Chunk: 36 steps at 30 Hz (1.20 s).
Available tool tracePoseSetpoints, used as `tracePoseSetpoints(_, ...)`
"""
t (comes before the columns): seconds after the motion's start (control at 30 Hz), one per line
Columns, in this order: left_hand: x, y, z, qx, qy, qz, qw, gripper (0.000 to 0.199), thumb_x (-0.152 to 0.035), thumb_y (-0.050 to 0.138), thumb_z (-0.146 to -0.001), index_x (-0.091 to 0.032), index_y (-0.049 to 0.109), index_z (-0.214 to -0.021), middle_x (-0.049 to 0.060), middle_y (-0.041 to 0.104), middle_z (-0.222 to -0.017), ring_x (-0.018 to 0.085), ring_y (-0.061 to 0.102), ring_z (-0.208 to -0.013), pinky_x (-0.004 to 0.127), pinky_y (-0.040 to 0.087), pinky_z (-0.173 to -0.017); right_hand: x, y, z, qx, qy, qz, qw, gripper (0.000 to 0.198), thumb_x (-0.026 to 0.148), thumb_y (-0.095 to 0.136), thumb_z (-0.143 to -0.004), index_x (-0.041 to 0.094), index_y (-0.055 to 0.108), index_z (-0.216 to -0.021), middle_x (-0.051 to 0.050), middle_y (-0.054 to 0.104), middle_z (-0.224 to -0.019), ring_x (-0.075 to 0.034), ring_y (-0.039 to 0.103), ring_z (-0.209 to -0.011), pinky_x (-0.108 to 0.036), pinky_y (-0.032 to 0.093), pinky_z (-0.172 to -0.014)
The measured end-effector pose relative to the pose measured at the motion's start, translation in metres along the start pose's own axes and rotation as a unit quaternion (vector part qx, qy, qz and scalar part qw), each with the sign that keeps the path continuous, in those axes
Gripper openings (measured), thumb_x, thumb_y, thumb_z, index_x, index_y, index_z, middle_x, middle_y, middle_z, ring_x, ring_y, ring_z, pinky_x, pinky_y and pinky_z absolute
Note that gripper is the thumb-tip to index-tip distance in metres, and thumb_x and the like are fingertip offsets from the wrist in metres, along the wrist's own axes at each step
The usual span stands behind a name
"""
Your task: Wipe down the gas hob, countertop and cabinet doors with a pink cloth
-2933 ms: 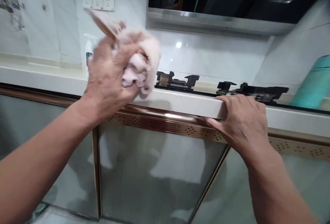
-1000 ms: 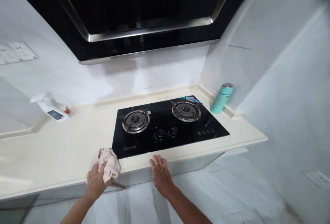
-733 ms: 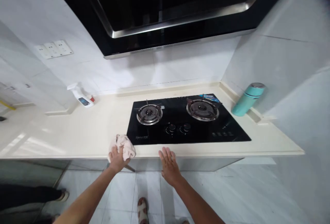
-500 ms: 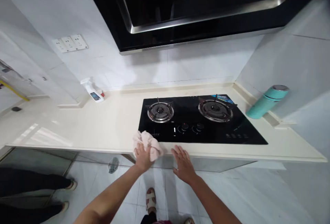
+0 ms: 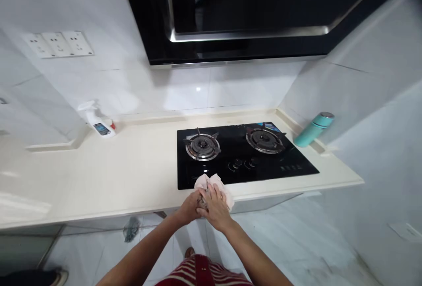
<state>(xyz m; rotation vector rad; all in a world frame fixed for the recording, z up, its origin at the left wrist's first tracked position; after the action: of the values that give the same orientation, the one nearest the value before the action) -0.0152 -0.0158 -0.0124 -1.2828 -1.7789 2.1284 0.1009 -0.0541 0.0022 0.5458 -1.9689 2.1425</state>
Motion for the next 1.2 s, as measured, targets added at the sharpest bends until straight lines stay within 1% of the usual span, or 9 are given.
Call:
tracePoseSetpoints(0.07,0.015,-0.011,0.013,-0.020,0.012,0.008,1.000,0.064,-0.028,0.070,-0.075,-0.018,0.052,-0.136,0.014,0.059,-0.135,0.026,0.056,-0.125,0.039,0.048,-0.107,-0.005,0.002,-0.003,0.000,-0.004,0.021,1.000,0.072,0.049,0.062,-0.090,0.038,0.031,-0.154,-0.005,0.011,-0.166,-0.035,0.012,-0.151,-0.057,0.022,-0.115)
tracePoseSetpoints(0.2,0.052,-0.042,0.026,-0.105,-0.021,0.002,0.994,0.040,-0.023,0.062,-0.082,-0.022,0.063,-0.122,0.011,0.063,-0.126,0.024,0.057,-0.120,0.042,0.047,-0.107,-0.015,0.002,-0.005,-0.002,0.018,0.039,0.999,0.055,0.051,0.061,-0.091,0.038,0.049,-0.143,-0.005,0.018,-0.164,-0.036,0.015,-0.148,-0.058,0.022,-0.113)
tracePoseSetpoints(0.37,0.091,-0.070,0.031,-0.229,-0.125,-0.047,0.964,0.036,-0.035,0.052,-0.093,-0.017,0.063,-0.122,0.017,0.057,-0.128,0.031,0.050,-0.124,0.053,0.043,-0.106,0.016,0.013,-0.023,-0.010,0.057,0.005,0.998,0.071,0.066,0.064,-0.084,0.036,0.046,-0.145,-0.009,0.024,-0.161,-0.041,0.015,-0.145,-0.063,0.019,-0.111)
tracePoseSetpoints(0.53,0.095,-0.067,0.031,-0.260,-0.162,-0.097,0.947,0.041,-0.034,0.044,-0.096,-0.012,0.060,-0.126,0.020,0.058,-0.128,0.034,0.048,-0.124,0.056,0.039,-0.103,0.059,0.027,-0.038,0.003,-0.093,0.026,0.995,0.047,0.059,0.057,-0.092,0.037,0.054,-0.134,-0.006,0.031,-0.155,-0.038,0.021,-0.141,-0.063,0.021,-0.109)
tracePoseSetpoints(0.67,0.093,-0.064,0.032,-0.271,-0.145,-0.179,0.935,0.045,-0.042,0.043,-0.097,-0.012,0.059,-0.128,0.018,0.058,-0.129,0.031,0.048,-0.124,0.050,0.040,-0.103,0.040,0.021,-0.039,-0.023,-0.155,0.046,0.986,0.035,0.054,0.050,-0.097,0.030,0.061,-0.120,-0.005,0.043,-0.145,-0.031,0.026,-0.137,-0.059,0.023,-0.109)
tracePoseSetpoints(0.8,0.084,-0.060,0.033,-0.286,-0.116,-0.222,0.925,0.047,-0.044,0.041,-0.099,-0.013,0.058,-0.129,0.019,0.055,-0.132,0.031,0.047,-0.127,0.047,0.038,-0.104,-0.033,-0.007,-0.037,-0.072,-0.073,0.046,0.994,0.025,0.046,0.059,-0.090,0.027,0.067,-0.104,-0.002,0.053,-0.134,-0.029,0.033,-0.131,-0.055,0.020,-0.110)
tracePoseSetpoints(1.0,0.023,-0.022,-0.012,-0.223,-0.026,-0.213,0.951,0.035,-0.035,0.045,-0.098,-0.019,0.063,-0.124,0.014,0.053,-0.138,0.029,0.044,-0.132,0.044,0.035,-0.105,-0.203,-0.071,-0.010,-0.146,0.086,0.028,0.985,0.024,0.034,0.057,-0.085,0.022,0.070,-0.102,-0.006,0.052,-0.137,-0.027,0.038,-0.127,-0.046,0.026,-0.109)
tracePoseSetpoints(1.1,0.003,-0.007,-0.039,-0.212,-0.049,-0.218,0.951,0.036,-0.035,0.044,-0.099,-0.018,0.064,-0.124,0.015,0.056,-0.135,0.031,0.047,-0.129,0.045,0.036,-0.101,-0.300,-0.113,0.009,-0.194,0.188,0.025,0.963,0.029,0.031,0.051,-0.085,0.019,0.069,-0.105,-0.010,0.051,-0.137,-0.028,0.040,-0.127,-0.045,0.030,-0.109)
tracePoseSetpoints(1.2,-0.004,-0.001,-0.052,-0.194,-0.066,-0.245,0.948,0.038,-0.037,0.041,-0.100,-0.018,0.064,-0.122,0.015,0.059,-0.132,0.031,0.048,-0.127,0.046,0.036,-0.098,-0.381,-0.153,0.020,-0.251,0.302,0.024,0.920,0.042,0.031,0.043,-0.087,0.014,0.064,-0.119,-0.016,0.051,-0.134,-0.031,0.041,-0.126,-0.050,0.032,-0.108)
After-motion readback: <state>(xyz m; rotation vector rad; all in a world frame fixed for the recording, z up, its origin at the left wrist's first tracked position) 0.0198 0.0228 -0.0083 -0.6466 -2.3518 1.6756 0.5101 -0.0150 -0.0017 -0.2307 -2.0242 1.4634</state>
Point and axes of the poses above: each hand's wrist, its own z-axis away from the middle knuckle, its own y-axis out of the palm, x = y × z, the point moved 6 cm from there along -z, towards the middle knuckle
